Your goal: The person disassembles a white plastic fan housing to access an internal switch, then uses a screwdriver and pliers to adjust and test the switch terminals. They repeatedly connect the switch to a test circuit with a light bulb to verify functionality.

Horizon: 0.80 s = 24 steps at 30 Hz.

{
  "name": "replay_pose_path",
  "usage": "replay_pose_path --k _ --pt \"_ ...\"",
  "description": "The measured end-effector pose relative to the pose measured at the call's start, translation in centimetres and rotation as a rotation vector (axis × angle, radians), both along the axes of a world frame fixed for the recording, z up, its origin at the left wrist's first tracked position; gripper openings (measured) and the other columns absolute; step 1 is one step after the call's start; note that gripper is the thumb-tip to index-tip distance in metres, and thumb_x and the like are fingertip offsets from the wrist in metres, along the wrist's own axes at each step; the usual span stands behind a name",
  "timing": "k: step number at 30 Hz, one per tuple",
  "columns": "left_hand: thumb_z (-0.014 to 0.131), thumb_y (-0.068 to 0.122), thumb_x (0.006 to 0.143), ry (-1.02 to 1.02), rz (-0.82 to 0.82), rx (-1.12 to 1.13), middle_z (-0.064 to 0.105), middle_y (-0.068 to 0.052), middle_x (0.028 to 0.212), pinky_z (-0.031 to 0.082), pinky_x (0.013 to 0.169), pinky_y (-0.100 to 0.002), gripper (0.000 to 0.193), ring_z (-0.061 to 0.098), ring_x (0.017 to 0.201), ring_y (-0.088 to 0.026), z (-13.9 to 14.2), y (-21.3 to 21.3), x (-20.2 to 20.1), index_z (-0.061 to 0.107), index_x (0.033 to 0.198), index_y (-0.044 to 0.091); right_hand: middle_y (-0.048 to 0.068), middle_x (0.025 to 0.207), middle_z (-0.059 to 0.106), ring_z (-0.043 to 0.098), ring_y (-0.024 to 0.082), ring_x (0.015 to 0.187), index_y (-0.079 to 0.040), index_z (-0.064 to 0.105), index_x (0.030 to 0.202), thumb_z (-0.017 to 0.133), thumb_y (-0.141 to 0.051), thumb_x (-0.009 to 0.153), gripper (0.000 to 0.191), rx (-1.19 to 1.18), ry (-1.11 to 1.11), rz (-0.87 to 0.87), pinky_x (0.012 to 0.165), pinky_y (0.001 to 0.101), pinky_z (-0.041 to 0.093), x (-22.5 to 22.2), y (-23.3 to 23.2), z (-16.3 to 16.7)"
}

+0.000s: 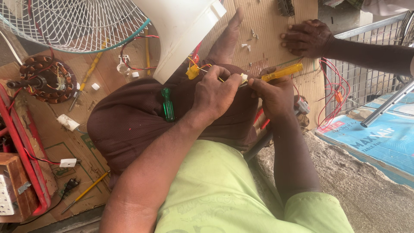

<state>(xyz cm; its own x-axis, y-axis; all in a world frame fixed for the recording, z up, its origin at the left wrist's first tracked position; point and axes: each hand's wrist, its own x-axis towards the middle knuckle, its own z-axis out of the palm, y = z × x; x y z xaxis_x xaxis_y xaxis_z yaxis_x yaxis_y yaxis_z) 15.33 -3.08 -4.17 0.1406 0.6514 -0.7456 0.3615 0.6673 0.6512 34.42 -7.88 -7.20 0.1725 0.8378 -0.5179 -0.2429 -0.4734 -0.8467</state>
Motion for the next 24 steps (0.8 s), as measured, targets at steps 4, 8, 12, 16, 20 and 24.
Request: replay_pose_path --k 4,8,12,16,20,24 --pt "0.066 0.048 0.076 -0.006 0.02 0.013 0.075 -0.014 0.1 0.054 0.09 -0.034 0.053 0.073 0.098 -0.023 0.15 0.01 -0.03 0.067 0.11 0.006 0.005 0.083 0.066 0.064 0.011 0.067 -0.003 0.061 0.097 0.079 0.002 0.084 0.022 -0.011 -0.004 -0.019 0.061 0.0239 0.054 -0.16 0.02 0.19" --pt "0.067 0.047 0.074 -0.022 0.058 -0.006 0.075 -0.012 0.098 0.055 0.087 -0.034 0.053 0.072 0.095 -0.02 0.26 0.11 0.01 0.068 0.107 0.006 0.006 0.082 0.065 0.062 0.011 0.065 -0.001 0.061 0.098 0.079 0.002 0.085 0.022 -0.019 -0.018 -0.022 0.059 0.0242 0.054 -0.31 0.09 0.28" --pt "0.069 0.044 0.074 -0.075 0.096 -0.033 0.073 -0.009 0.088 0.056 0.074 -0.031 0.049 0.071 0.081 -0.016 0.53 0.22 -0.01 0.068 0.104 0.005 0.007 0.081 0.067 0.062 0.011 0.062 -0.001 0.06 0.098 0.079 0.002 0.084 0.024 -0.032 -0.039 -0.027 0.057 0.0241 0.053 -0.41 0.27 0.3" --pt "0.07 0.039 0.074 -0.125 0.132 -0.092 0.07 -0.007 0.079 0.057 0.06 -0.029 0.044 0.068 0.065 -0.012 0.83 0.32 -0.05 0.066 0.101 0.005 0.007 0.081 0.068 0.064 0.011 0.063 -0.001 0.06 0.098 0.079 0.001 0.083 0.024 -0.059 -0.048 -0.036 0.057 0.0239 0.054 -0.46 0.35 0.42" --pt "0.07 0.038 0.074 -0.144 0.14 -0.088 0.07 -0.006 0.077 0.056 0.059 -0.028 0.043 0.068 0.064 -0.011 0.99 0.35 -0.07 0.066 0.102 0.005 0.007 0.081 0.067 0.062 0.012 0.063 0.001 0.062 0.099 0.08 -0.001 0.085 0.024 -0.055 -0.086 -0.003 0.058 0.0244 0.053 -0.52 0.35 0.67" --pt "0.071 0.037 0.075 -0.138 0.148 -0.101 0.07 -0.007 0.077 0.056 0.058 -0.028 0.042 0.067 0.062 -0.011 1.04 0.39 -0.03 0.066 0.101 0.005 0.008 0.082 0.068 0.065 0.013 0.065 0.001 0.061 0.101 0.08 -0.002 0.082 0.027 -0.071 -0.13 0.019 0.058 0.0247 0.053 -0.62 0.58 0.97"
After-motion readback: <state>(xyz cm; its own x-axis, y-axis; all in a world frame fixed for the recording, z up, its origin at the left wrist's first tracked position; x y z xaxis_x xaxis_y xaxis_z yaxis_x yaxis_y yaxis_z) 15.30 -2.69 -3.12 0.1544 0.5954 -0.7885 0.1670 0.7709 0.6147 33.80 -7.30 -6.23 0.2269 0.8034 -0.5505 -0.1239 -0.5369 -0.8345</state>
